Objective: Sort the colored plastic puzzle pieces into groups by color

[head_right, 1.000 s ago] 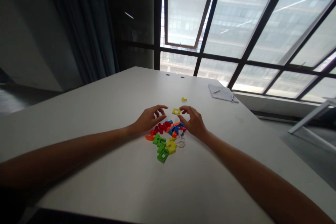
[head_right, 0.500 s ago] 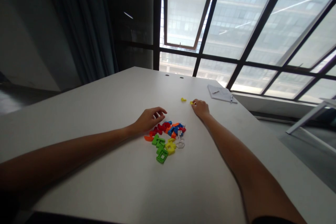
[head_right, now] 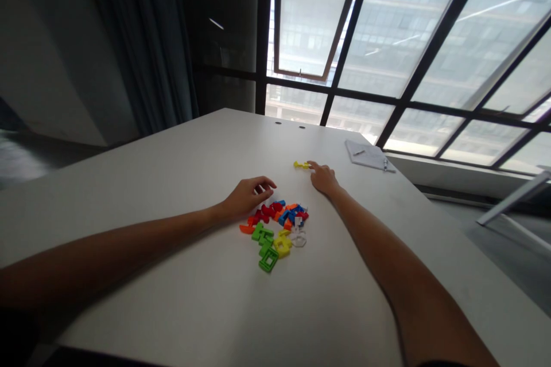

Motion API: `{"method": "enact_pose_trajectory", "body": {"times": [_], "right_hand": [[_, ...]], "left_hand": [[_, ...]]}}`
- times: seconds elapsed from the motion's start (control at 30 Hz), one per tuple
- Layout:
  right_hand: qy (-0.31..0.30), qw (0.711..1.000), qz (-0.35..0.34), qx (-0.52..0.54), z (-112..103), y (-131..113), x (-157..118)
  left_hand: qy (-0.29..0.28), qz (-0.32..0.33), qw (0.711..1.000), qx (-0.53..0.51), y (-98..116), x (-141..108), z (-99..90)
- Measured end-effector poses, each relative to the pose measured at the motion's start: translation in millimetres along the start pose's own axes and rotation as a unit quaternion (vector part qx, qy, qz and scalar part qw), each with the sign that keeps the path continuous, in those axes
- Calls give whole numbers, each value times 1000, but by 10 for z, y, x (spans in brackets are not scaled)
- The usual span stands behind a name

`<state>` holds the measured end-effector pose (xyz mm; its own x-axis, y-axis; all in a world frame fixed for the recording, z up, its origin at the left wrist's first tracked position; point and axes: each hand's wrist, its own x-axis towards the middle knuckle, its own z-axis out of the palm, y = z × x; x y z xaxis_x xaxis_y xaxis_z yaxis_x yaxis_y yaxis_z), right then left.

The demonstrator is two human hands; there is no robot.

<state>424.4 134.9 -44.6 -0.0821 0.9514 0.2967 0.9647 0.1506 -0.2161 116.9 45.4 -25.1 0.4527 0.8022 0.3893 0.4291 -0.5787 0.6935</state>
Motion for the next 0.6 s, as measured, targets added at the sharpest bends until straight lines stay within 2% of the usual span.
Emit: {"method": "enact_pose_trajectory", "body": {"times": [0.2,0.3,0.37,0.47,0.6], "right_hand": [[47,996,-44,68,-95,-140,-346],[55,989,-79,112,-163,-303,-646],[58,975,-132,171,-216,-422,-854],[26,939,-232,251,-303,-558,-1063],[-40,925,-265,269,-372,-619,-1100]], "left_hand": [[5,-4,1000,2,-28,2,12],[-26,-4,1000,3,-33,1,26],[-55,1,998,7,-29,-2,32],[-78,17,997,16,-12,-8,32],[-91,37,995,28,11,-7,23]]}}
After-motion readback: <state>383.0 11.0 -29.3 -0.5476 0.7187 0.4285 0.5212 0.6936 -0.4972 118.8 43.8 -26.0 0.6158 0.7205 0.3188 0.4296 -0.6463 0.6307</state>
